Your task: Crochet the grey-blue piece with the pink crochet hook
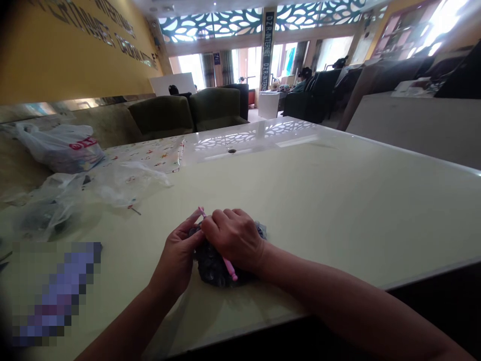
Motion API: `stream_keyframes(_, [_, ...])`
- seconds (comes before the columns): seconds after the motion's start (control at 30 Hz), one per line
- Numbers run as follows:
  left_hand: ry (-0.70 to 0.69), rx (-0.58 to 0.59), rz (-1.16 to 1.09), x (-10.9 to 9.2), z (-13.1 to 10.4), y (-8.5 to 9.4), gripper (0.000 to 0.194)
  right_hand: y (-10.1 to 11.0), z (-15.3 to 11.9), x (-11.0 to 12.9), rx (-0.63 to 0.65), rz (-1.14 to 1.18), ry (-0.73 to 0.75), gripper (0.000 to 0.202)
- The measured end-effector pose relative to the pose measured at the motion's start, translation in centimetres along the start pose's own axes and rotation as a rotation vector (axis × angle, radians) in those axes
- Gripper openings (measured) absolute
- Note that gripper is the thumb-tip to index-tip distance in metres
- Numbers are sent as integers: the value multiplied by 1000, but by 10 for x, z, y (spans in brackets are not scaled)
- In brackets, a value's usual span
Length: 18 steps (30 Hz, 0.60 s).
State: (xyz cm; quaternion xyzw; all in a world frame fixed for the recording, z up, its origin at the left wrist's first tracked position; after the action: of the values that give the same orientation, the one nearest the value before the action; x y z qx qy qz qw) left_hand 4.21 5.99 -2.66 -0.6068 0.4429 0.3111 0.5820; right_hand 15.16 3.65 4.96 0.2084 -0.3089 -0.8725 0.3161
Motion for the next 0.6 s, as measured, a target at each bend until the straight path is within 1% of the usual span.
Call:
stream_keyframes(0.07, [94, 68, -123, 4, 0, -7, 65, 5, -1, 1, -58, 65, 15, 28])
stream_keyframes(0.13, [149, 124, -179, 2, 0, -11, 65, 8, -3, -4, -101, 204, 12, 25])
stream_keyframes(0.27, [123, 166, -193, -12, 0, -8, 69, 8, -4, -20, -103, 514, -33, 19])
stream_keyframes(0.37, [105, 190, -162, -20, 2, -3, 68, 9, -2, -27, -63, 680, -77, 21])
stream_keyframes(0.47, [104, 215, -157, -25, 4, 2, 63, 11, 0, -33, 5, 797, -113, 23])
stream_keyframes(0.53, [108, 222, -156, -27, 6, 5, 58, 11, 3, -39, 66, 891, -127, 23])
stream_keyframes(0.6, [113, 234, -140, -27, 6, 5, 55, 6, 4, -45, 156, 1008, -165, 24])
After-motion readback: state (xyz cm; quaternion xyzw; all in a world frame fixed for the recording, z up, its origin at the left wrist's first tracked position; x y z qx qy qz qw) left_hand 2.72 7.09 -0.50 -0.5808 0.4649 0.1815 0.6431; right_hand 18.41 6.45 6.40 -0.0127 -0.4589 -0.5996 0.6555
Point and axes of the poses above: each hand's wrist, its own z-axis towards the middle knuckle, its own y-axis out of the back of the hand, x = y × z, the point moved 8 cm from there along z, towards the middle knuckle, and after that the axes turned 7 degrees about x, right-handed, at the moved point
